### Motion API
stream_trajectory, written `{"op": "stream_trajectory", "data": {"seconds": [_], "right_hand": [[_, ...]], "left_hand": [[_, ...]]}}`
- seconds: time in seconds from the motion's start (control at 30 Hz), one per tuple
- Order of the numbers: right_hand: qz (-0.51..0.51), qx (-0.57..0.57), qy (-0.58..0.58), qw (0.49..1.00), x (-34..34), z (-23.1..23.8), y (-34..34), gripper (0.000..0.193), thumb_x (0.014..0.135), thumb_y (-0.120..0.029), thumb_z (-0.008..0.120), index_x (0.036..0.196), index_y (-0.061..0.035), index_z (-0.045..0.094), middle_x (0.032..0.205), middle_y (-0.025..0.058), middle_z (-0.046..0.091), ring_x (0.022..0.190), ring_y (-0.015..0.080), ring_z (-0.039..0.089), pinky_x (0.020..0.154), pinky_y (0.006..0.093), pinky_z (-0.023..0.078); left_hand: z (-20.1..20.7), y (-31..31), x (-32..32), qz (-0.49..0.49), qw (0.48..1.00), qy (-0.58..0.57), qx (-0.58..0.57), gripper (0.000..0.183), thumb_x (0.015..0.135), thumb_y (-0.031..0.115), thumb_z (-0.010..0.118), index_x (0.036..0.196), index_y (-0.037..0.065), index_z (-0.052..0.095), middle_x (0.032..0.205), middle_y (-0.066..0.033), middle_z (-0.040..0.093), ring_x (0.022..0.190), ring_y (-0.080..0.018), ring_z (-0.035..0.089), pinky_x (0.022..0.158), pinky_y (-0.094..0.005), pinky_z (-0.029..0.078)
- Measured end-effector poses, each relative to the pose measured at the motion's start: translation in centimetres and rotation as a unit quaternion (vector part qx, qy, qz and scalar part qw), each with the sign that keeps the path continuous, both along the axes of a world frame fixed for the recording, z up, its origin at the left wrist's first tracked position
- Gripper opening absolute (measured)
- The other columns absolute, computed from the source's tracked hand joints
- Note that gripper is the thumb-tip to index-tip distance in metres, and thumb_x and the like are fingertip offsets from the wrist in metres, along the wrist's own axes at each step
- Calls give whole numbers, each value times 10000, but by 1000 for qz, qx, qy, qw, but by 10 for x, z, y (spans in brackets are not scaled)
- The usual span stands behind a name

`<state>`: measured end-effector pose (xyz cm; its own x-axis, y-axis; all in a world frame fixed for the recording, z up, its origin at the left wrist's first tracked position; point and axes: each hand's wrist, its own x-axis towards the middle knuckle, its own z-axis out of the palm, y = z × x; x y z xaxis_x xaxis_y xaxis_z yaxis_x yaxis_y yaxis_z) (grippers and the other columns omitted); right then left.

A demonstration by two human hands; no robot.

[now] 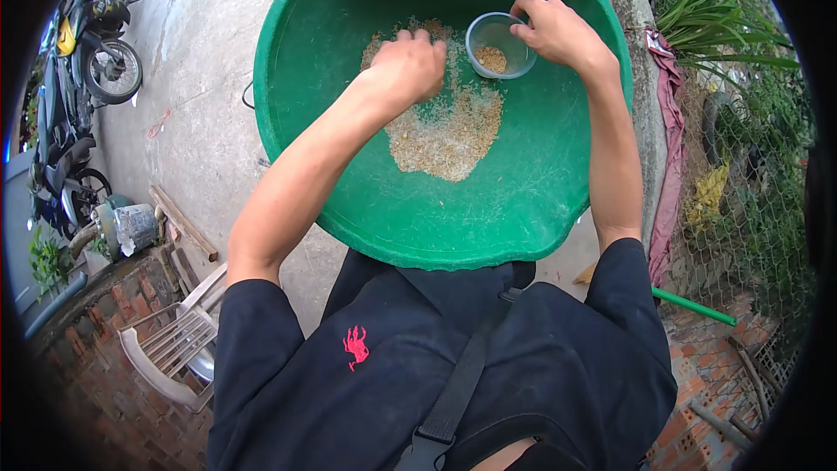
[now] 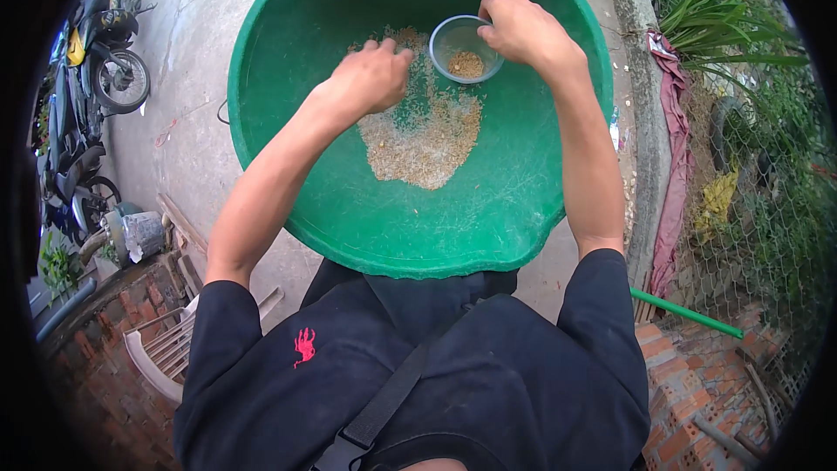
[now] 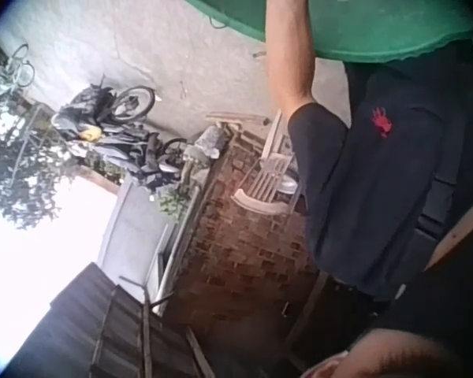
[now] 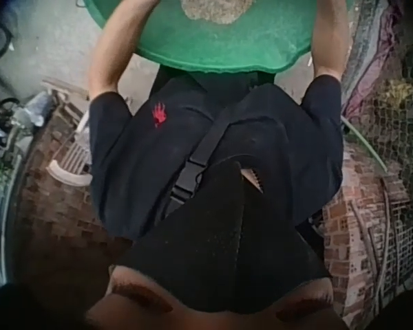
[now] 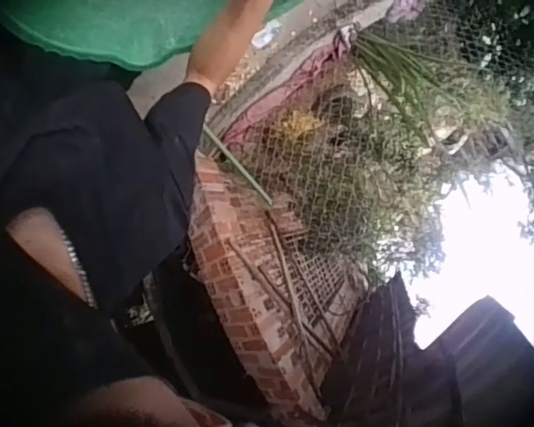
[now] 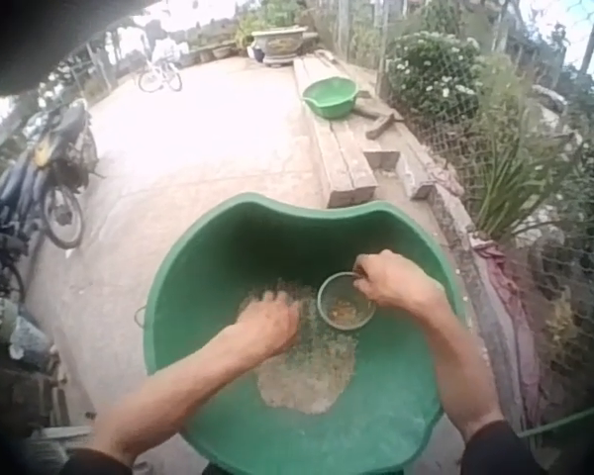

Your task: Sort through a basin of grains to manually remove impurities and discolored seeds.

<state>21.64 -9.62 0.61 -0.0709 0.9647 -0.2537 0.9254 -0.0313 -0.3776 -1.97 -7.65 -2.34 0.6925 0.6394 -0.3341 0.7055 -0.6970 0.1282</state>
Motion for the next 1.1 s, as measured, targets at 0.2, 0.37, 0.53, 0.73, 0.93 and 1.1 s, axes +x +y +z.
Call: {"op": "stream_trajectory", "data": {"seconds": [0.2, 0.37, 0.53, 0.73, 0.93, 1.1], "right_hand": [[4, 20, -52, 998, -9, 3, -18, 307, 911, -188, 627, 1155, -2, 621, 923, 250, 687, 906, 410, 667, 828, 479, 528], [7, 7, -40, 999, -14, -13, -33, 304, 911, -177, 617, 1162, -7, 622, 931, 265, 683, 912, 432, 658, 832, 499, 524], [-4, -5, -9, 1000, -18, -22, -37, 355, 909, -224, 631, 1179, 7, 616, 943, 275, 682, 924, 444, 653, 835, 503, 525], [-26, -43, -10, 999, -15, -4, -33, 556, 861, -395, 716, 1228, 7, 603, 787, 225, 694, 656, 330, 688, 658, 422, 553], [-67, -30, 25, 997, -4, -4, -42, 646, 843, -463, 730, 1255, 13, 586, 772, 203, 697, 615, 300, 682, 615, 409, 546], [-135, 72, -138, 979, -29, 33, -83, 510, 888, -448, 676, 1130, -4, 611, 899, 204, 709, 836, 382, 703, 704, 481, 564]], "left_hand": [[-26, -19, -31, 81, 994, 42, -64, 362, 964, 187, 405, 1222, -26, 542, 1218, -285, 543, 1159, -439, 552, 956, -530, 497], [-50, -64, -7, 45, 972, 93, -213, 405, 980, 198, 366, 1279, -39, 500, 1244, -297, 535, 1186, -456, 536, 1006, -516, 472], [-44, -54, 14, -126, 940, 59, -310, 369, 916, 186, 485, 1213, -31, 517, 1140, -261, 580, 1096, -417, 592, 957, -468, 496], [-88, -62, 9, -263, 936, -207, -105, 376, 864, 201, 597, 1165, -13, 525, 1017, -206, 569, 991, -399, 602, 909, -460, 507], [-85, -79, 10, -222, 940, -85, -246, 382, 895, 252, 552, 1129, -49, 569, 1095, -248, 606, 1043, -413, 609, 922, -476, 496], [-81, -86, 16, -127, 919, 46, -370, 380, 898, 221, 467, 1017, -81, 664, 1114, -306, 643, 1057, -413, 632, 931, -486, 484]]}}
